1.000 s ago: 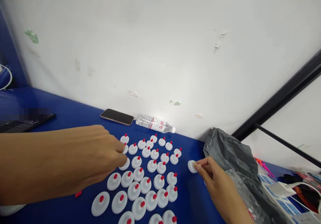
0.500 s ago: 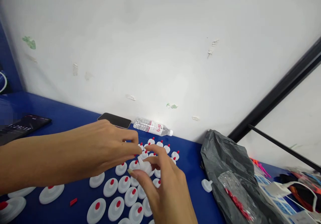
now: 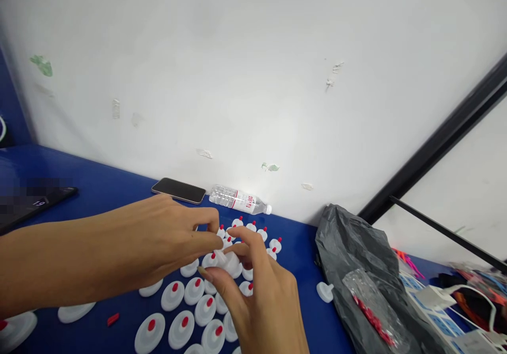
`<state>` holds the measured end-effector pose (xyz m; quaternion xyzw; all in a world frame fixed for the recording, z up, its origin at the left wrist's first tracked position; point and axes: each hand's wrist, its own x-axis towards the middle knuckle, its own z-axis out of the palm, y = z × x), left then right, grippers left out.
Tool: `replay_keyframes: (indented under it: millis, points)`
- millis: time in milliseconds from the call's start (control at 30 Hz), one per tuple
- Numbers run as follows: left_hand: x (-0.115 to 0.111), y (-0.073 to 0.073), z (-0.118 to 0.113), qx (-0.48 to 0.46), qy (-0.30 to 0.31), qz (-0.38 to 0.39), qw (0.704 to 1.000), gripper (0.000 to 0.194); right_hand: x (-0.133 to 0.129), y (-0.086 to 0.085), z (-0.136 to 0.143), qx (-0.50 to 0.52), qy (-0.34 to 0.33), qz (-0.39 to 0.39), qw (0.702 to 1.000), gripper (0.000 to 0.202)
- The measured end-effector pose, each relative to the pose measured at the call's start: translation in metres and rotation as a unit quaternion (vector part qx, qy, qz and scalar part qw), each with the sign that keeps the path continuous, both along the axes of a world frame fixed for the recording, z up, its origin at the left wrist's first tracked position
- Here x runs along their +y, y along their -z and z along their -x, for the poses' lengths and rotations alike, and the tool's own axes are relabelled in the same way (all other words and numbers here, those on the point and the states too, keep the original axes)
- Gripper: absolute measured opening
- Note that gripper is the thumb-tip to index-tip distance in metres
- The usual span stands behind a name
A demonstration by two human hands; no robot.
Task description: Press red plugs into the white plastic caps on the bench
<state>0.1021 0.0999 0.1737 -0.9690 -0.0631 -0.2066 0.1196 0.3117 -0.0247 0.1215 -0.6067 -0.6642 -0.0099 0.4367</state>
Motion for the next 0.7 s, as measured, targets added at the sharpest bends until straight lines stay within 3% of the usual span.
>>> replay_keyframes:
  millis: [233,367,467,567,700]
  points:
    - [-0.003,-0.011,-0.002,0.035,-0.029,0.023,0.999,0.053,-0.002,-0.001,0.002,0.058,-0.022,-0.015,0.998,0.053]
    - [-0.007,-0.025,-0.003,0.047,-0.06,0.095,0.993,0.012,-0.005,-0.003,-0.001,0.039,-0.009,-0.063,0.997,0.043]
    - [-0.014,-0.036,-0.003,0.051,-0.076,0.124,0.988,0.023,-0.008,-0.007,-0.004,0.031,-0.02,-0.102,0.994,0.038]
    - [-0.024,-0.046,-0.003,0.116,-0.062,0.126,0.983,0.028,-0.011,-0.01,-0.002,0.045,-0.025,-0.117,0.992,0.035]
    - [-0.033,-0.054,0.0,0.149,-0.06,0.208,0.965,0.027,-0.014,-0.009,0.008,0.124,-0.045,-0.139,0.981,0.037]
